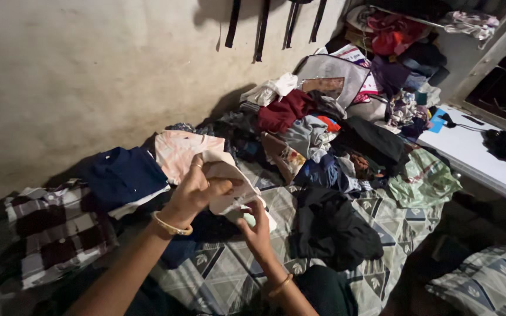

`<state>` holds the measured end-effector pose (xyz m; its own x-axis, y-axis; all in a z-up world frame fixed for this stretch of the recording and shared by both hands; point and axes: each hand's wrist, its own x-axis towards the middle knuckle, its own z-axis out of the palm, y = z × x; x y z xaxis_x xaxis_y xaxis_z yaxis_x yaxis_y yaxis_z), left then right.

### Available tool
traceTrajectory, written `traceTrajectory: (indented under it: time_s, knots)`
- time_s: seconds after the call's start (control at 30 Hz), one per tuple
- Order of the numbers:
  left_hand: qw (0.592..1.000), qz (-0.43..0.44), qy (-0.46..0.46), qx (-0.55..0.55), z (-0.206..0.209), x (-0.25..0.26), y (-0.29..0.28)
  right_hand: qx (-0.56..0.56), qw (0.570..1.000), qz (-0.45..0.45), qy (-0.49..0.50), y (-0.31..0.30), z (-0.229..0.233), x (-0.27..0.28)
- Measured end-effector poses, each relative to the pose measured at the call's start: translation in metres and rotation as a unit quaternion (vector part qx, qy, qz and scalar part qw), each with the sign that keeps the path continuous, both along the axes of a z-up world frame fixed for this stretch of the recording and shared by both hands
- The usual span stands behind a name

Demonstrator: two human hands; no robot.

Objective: The person sits on the floor and folds various garments one by one, including a white t-shirt, a pink t-shirt, a dark blue shirt, a patterned short, a light green t-shirt, a grey polo, and a blue polo. Each item is smoothed, folded, and placed into a growing stack on the floor.

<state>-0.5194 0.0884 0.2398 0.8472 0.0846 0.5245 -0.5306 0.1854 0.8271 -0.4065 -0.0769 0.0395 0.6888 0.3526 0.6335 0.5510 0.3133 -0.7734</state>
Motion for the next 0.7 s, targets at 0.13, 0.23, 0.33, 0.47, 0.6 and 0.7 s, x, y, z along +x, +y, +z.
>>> traceTrajectory:
  time_s: [0.13,0.23,0.33,0.47,0.6,0.7]
  knots:
    - [0.980,0.060,0.091,0.167,0.018,-0.033,0.007,-0.018,0.979,-0.063,0.191,0.010,0.015,-0.001]
    - [0.841,0.271,0.207,0.420,0.035,-0.054,0.025,0.009,0.992,-0.049,0.112,0.001,0.075,-0.008]
    - [0.789,0.363,0.091,0.488,0.032,-0.059,0.034,-0.128,0.985,-0.111,-0.021,0.016,0.154,-0.017]
    - [0.873,0.318,-0.007,0.370,-0.003,-0.042,0.023,-0.193,0.974,-0.051,-0.107,0.041,0.209,-0.061]
    - [0.881,0.347,0.049,0.317,-0.007,-0.036,0.034,-0.083,0.991,-0.098,-0.044,0.047,0.212,-0.085]
    - [0.877,0.354,-0.062,0.318,0.011,-0.047,0.033,-0.080,0.985,-0.135,-0.066,0.051,0.170,-0.095]
